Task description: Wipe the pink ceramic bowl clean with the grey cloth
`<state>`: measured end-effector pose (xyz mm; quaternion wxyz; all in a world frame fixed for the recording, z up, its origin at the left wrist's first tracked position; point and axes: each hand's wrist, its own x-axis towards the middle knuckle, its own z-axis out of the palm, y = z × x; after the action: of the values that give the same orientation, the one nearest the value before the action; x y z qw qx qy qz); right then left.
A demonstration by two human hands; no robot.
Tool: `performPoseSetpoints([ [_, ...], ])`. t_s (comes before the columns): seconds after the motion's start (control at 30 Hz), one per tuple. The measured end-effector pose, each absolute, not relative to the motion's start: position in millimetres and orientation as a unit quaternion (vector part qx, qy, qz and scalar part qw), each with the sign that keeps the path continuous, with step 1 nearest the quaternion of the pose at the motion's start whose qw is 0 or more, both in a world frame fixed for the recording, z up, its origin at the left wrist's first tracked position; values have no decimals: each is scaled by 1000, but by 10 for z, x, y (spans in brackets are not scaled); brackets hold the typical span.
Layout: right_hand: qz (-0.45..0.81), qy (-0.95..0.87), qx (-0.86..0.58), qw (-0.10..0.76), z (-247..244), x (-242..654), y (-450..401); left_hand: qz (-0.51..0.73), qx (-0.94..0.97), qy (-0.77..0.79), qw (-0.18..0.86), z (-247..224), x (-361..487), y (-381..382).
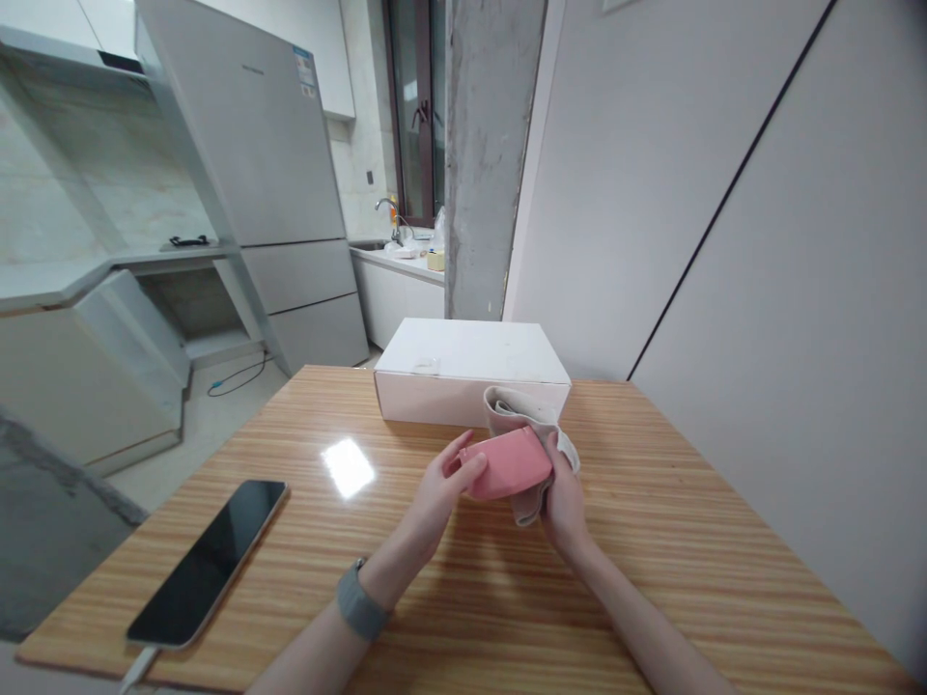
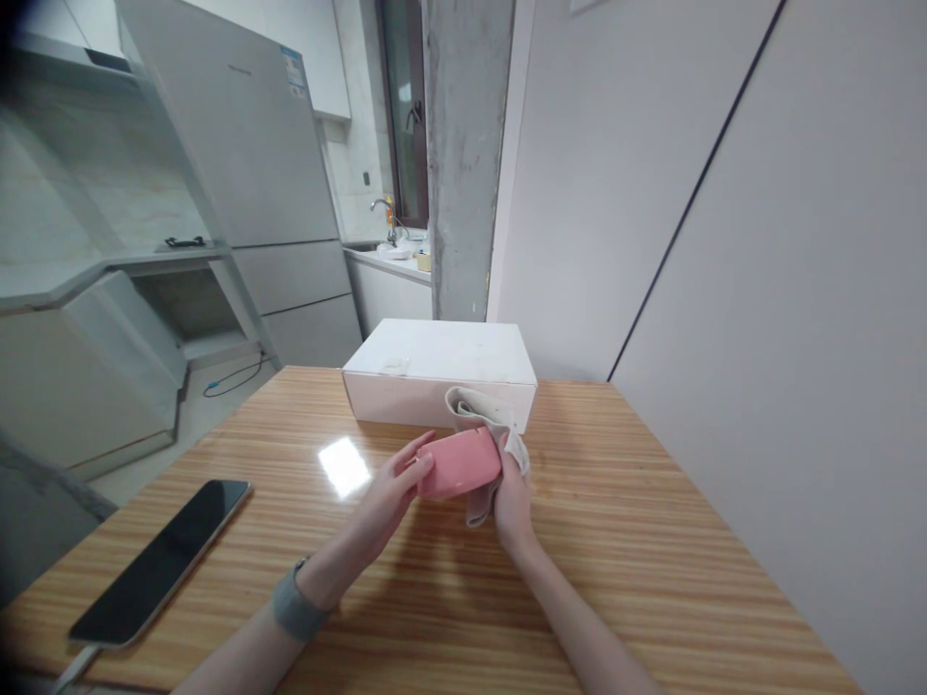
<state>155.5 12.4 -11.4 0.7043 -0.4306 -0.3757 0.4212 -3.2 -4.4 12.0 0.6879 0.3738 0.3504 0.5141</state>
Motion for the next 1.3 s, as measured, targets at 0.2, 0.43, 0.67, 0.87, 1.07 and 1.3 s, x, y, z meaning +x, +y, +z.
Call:
performPoseSetpoints([
  [0.2,451,-367,-430,691,-51,1449,-1,520,364,270,724,160,-1,-93],
  [0.43,316,-595,-366,642,-1,1433,-152,563,380,329,656,146,-11,-62],
  [0.67,162,-789,-338,487,92,1532,-182,573,392,410,592,51,51,-6],
  [0.87,166,-694,-351,606,-4,1492,-128,531,307,340,713,46,-16,25],
  [1.07,290,-520,-372,712,55,1502,-127,492,379,288,729,52,26,-46],
  [1.3,281,-457,-436,723,140,1459,-107,482,387,236,750,102,17,-68],
])
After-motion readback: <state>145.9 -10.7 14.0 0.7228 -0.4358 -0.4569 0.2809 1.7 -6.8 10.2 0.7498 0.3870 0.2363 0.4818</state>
